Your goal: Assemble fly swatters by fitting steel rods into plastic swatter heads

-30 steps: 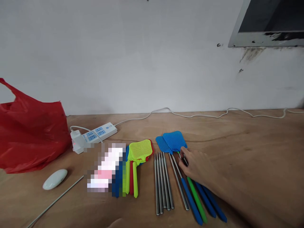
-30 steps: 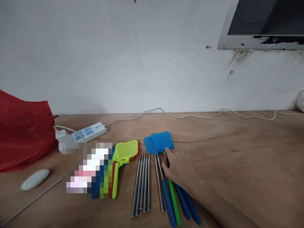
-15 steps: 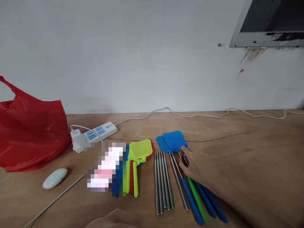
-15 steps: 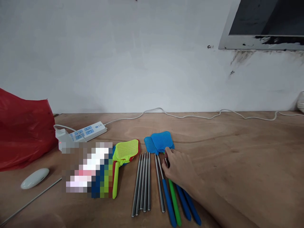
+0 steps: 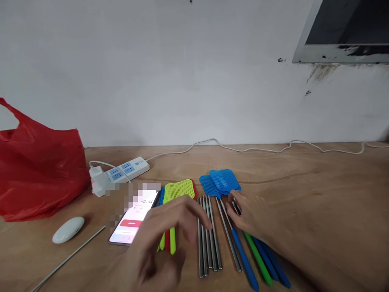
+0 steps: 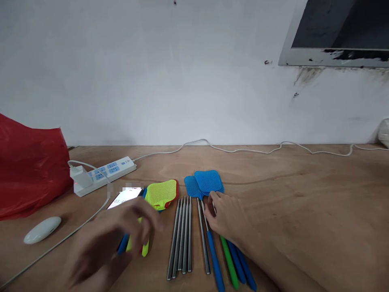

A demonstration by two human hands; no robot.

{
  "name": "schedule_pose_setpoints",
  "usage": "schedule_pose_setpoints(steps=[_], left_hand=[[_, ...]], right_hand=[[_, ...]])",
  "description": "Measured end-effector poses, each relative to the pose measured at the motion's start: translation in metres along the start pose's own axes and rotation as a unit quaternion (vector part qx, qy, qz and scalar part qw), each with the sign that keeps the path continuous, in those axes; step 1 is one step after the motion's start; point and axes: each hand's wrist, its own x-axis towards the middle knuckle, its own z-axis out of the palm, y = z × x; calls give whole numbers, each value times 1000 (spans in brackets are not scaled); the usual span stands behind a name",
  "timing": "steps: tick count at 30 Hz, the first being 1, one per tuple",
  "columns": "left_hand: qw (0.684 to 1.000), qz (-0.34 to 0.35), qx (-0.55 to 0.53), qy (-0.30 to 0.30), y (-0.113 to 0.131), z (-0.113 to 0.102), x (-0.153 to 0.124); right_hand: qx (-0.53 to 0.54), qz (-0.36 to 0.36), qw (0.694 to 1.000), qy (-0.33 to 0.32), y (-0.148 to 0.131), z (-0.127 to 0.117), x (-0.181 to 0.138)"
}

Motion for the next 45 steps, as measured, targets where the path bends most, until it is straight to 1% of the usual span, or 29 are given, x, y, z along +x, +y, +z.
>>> schedule_pose_setpoints(steps=[2, 4, 6, 8, 15, 18, 20, 23, 24, 25, 27, 29, 32, 34, 39, 42, 45], left_hand=[[999, 14, 7, -32, -13, -1, 26], [996, 21, 43, -71, -27, 4, 41], [992, 17, 83, -94, -40, 11, 45], [989, 11, 110, -102, -50, 17, 43], [988, -12, 125, -87, -64, 23, 33], [990, -7, 120, -76, -67, 24, 32], [991, 1, 121, -60, -70, 26, 31], [991, 18, 127, -31, -73, 28, 30], [991, 23, 127, -25, -75, 28, 30], [991, 25, 127, -21, -76, 28, 30], [991, 22, 128, -18, -78, 28, 30], [992, 14, 125, -16, -78, 29, 30], [994, 9, 111, -10, -76, 29, 30], [994, 8, 105, 0, -74, 29, 30], [996, 2, 88, 26, -70, 28, 30], [998, -9, 67, 17, -69, 28, 30], [999, -25, 39, 3, -68, 28, 29]], right_hand=[[19, -11, 1000, -12, -2, 1, -1], [28, -16, 999, -29, -1, 3, -2], [31, -15, 999, -40, 0, 5, -2], [33, -14, 999, -40, 2, 7, -3], [1, 39, 998, -40, 2, 10, -1], [-7, 61, 998, -20, 4, 15, 0], [31, 73, 997, -6, 4, 17, 1], [160, 84, 983, 2, 2, 19, 2], [217, 90, 972, 3, 1, 19, 3], [282, 99, 954, 5, 0, 18, 4], [405, 120, 906, 12, -1, 17, 5], [484, 137, 864, 18, -1, 15, 7], [534, 151, 831, 23, 2, 11, 10], [572, 165, 804, 16, 4, 7, 12], [662, 214, 718, -5, 1, -6, 15], [699, 236, 675, -9, -1, -11, 15], [742, 260, 618, -12, -2, -12, 15]])
